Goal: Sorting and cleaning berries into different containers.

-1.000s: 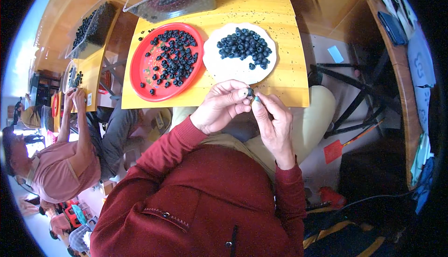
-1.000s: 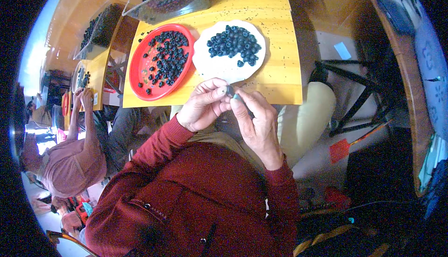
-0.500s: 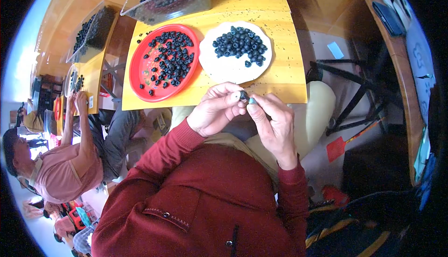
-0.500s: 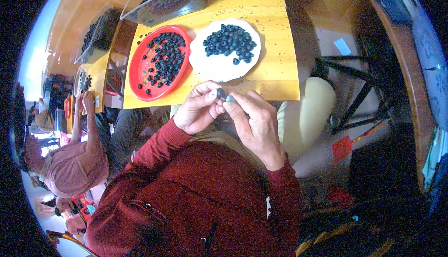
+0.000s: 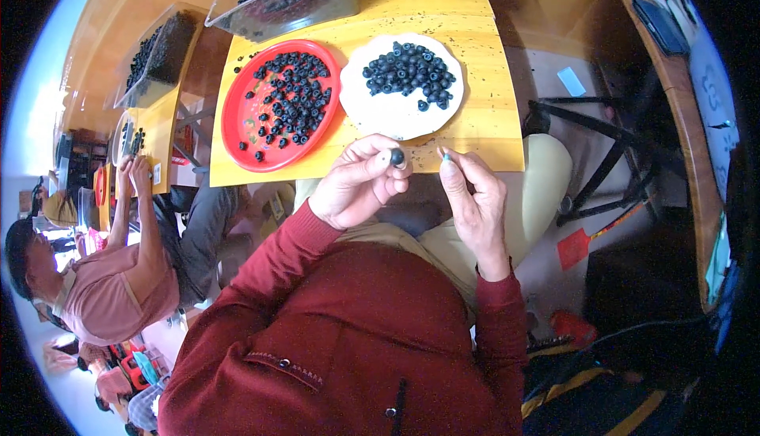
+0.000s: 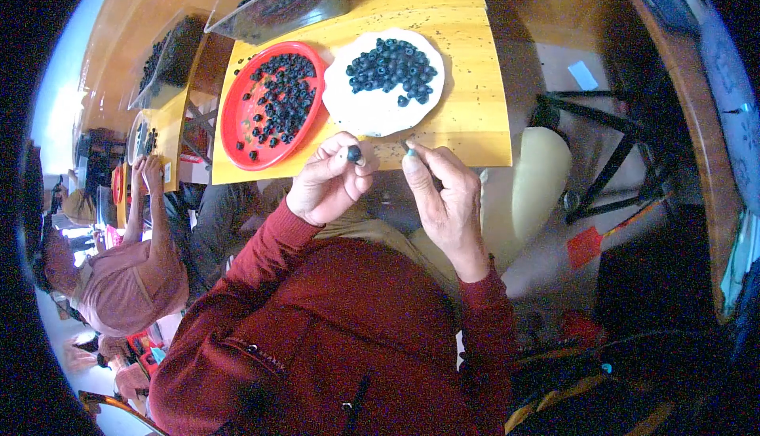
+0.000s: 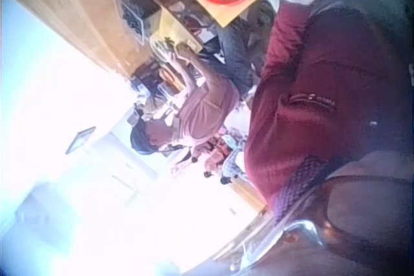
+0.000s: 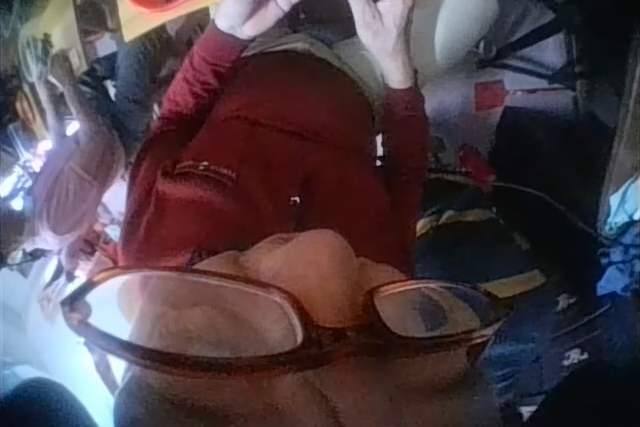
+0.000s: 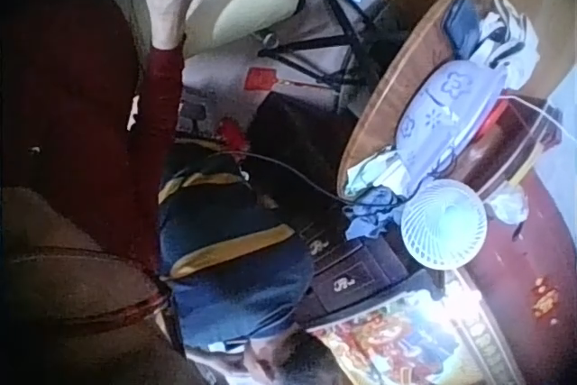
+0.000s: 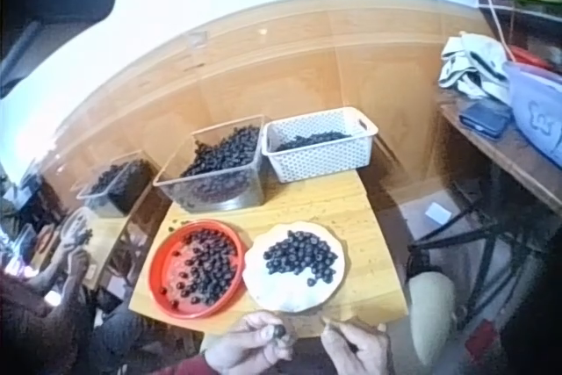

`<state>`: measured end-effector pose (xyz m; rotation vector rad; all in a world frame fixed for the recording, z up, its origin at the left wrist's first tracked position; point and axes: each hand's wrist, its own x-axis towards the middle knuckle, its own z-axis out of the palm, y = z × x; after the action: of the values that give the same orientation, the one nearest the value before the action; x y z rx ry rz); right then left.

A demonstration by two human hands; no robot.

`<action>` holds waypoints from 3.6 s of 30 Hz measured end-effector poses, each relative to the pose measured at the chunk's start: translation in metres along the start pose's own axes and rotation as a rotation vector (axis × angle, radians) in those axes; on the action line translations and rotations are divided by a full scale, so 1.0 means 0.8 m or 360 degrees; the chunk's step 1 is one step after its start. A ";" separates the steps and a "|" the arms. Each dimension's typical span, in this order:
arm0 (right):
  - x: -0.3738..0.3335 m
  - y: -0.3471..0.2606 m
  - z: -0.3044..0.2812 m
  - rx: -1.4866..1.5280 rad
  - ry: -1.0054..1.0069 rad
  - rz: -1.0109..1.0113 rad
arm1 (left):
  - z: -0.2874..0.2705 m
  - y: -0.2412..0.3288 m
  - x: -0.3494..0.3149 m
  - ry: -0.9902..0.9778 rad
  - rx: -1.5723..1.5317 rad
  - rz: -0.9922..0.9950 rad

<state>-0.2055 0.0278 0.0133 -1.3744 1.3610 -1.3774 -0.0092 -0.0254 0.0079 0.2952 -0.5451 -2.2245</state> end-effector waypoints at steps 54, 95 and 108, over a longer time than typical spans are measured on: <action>-0.072 0.063 0.002 0.0727 0.0112 0.0740 | -0.013 0.034 0.103 -0.0051 0.3496 0.0765; -0.007 0.016 0.028 0.0579 0.0116 0.0454 | -0.013 0.031 0.034 0.0265 0.1205 0.0156; 0.003 -0.002 0.057 0.0456 -0.0036 0.0259 | -0.018 0.024 0.006 0.0218 0.0439 0.0007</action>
<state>-0.1615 0.0178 0.0086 -1.0639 1.1799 -1.3818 0.0063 -0.0442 0.0042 0.5836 -0.7770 -2.1047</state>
